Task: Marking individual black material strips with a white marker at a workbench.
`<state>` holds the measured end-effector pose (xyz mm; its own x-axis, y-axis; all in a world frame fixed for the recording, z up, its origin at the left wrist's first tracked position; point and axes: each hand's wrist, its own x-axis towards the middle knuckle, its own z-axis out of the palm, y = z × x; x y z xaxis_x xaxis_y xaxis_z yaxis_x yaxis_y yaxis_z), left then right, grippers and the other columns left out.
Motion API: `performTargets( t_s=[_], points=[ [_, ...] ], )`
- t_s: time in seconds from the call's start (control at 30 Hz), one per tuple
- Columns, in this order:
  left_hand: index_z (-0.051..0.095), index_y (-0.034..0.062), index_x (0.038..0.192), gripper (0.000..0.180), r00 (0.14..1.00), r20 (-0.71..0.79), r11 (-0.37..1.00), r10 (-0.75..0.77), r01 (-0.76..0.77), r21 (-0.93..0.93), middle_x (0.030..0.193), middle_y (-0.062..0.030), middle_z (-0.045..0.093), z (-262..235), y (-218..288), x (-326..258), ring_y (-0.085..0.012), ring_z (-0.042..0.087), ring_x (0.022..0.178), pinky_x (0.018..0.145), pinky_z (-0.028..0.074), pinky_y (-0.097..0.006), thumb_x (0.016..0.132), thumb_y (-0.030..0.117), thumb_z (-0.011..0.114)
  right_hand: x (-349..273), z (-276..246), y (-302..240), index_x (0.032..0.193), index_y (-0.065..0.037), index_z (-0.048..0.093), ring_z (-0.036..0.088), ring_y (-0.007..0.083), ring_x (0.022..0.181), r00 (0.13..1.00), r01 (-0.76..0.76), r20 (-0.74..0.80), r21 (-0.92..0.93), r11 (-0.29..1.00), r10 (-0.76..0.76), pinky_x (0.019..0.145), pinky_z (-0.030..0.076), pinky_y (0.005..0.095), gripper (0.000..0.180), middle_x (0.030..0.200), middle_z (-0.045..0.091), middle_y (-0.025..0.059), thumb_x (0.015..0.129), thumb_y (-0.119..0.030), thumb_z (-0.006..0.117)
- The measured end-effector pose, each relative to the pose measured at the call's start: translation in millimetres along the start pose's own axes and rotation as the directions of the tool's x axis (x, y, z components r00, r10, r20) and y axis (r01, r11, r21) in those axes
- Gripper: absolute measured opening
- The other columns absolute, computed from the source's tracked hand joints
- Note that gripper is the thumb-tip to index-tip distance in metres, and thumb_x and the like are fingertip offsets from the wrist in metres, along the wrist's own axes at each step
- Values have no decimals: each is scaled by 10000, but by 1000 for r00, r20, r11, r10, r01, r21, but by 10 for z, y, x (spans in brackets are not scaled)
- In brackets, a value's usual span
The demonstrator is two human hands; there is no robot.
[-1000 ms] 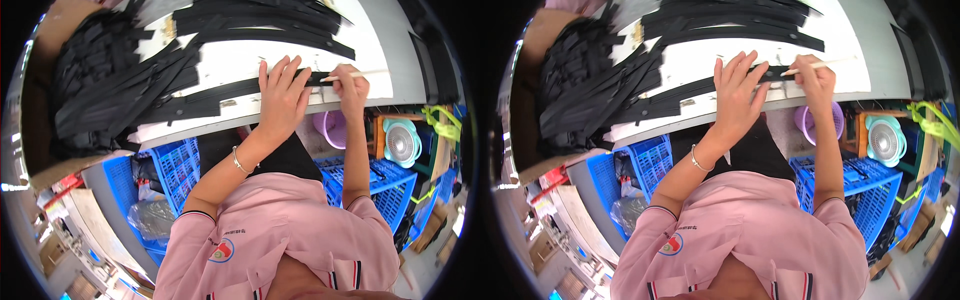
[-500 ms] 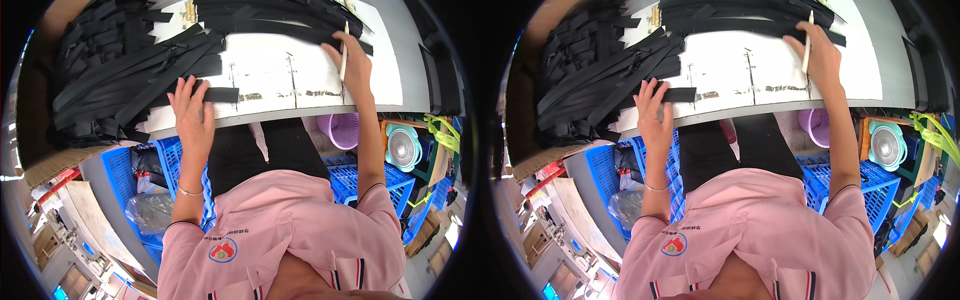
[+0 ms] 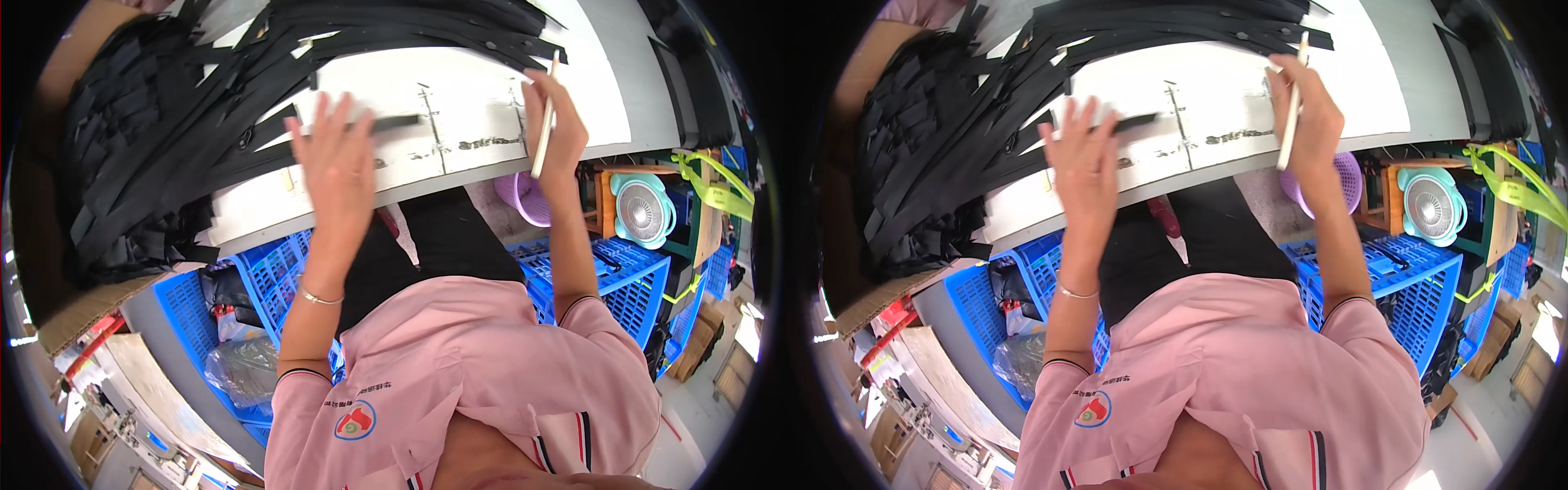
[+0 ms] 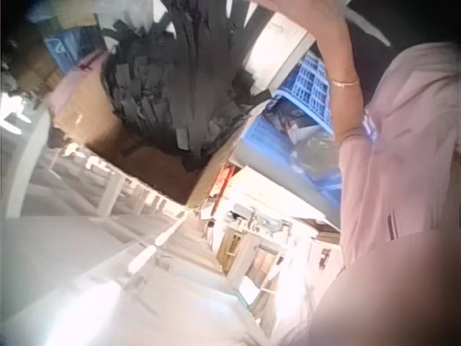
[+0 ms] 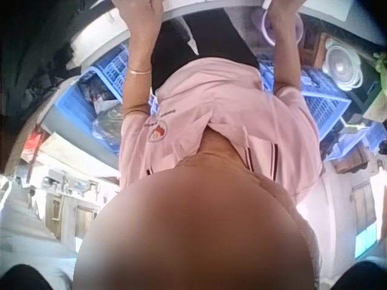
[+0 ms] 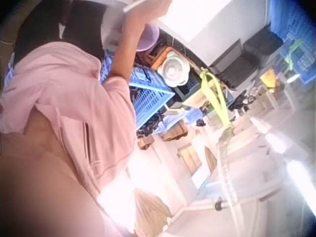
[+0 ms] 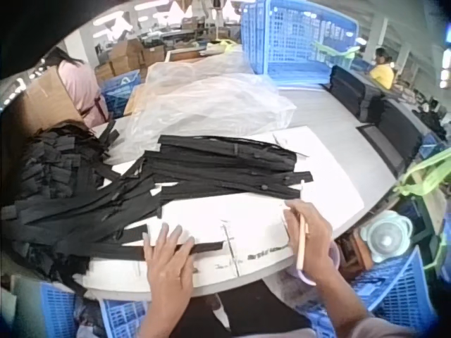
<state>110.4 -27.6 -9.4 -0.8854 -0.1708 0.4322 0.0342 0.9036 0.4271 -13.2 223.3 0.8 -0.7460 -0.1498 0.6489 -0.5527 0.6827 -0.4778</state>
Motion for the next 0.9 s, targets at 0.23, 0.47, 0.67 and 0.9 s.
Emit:
performTargets(
  t_s=[0.23, 0.47, 0.67, 0.9],
  points=[
    [635, 58, 1394, 440, 976, 184, 988, 114, -92, -127, 1525, -157, 535, 387, 643, 50, -345, 411, 1487, 1238, 200, -574, 972, 178, 673, -588, -7, -412, 1233, -75, 670, 661, 292, 1200, 969, 182, 159, 69, 981, -191, 1002, 492, 415, 407, 1285, 708, 111, 855, -161, 793],
    [479, -5, 1511, 660, 976, 215, 999, 39, -35, -19, 1561, -184, 478, 129, 509, -198, -355, 360, 1510, 1245, 147, -585, 967, 305, 689, -543, -268, 228, 1314, -88, 638, 537, 270, 1401, 933, 175, 341, -149, 973, -115, 1224, 298, 494, 439, 1427, 646, 64, 899, -175, 754],
    [450, 4, 1532, 718, 976, 194, 993, -95, 81, 82, 1616, -170, 414, -104, 276, -417, -326, 325, 1537, 1244, 71, -599, 966, 375, 690, -454, -503, 486, 1249, -68, 661, 530, 264, 1411, 922, 223, 364, -217, 950, -133, 1241, 256, 475, 295, 1402, 665, 68, 994, -215, 644],
    [472, 32, 1523, 778, 969, 131, 975, -208, 194, 113, 1607, -139, 435, -290, 39, -608, -353, 305, 1541, 1221, 1, -641, 915, 429, 751, -458, -487, 496, 1235, -65, 660, 545, 255, 1396, 930, 202, 348, -205, 958, -122, 1232, 278, 458, 268, 1392, 671, 69, 997, -185, 638]
  ],
)
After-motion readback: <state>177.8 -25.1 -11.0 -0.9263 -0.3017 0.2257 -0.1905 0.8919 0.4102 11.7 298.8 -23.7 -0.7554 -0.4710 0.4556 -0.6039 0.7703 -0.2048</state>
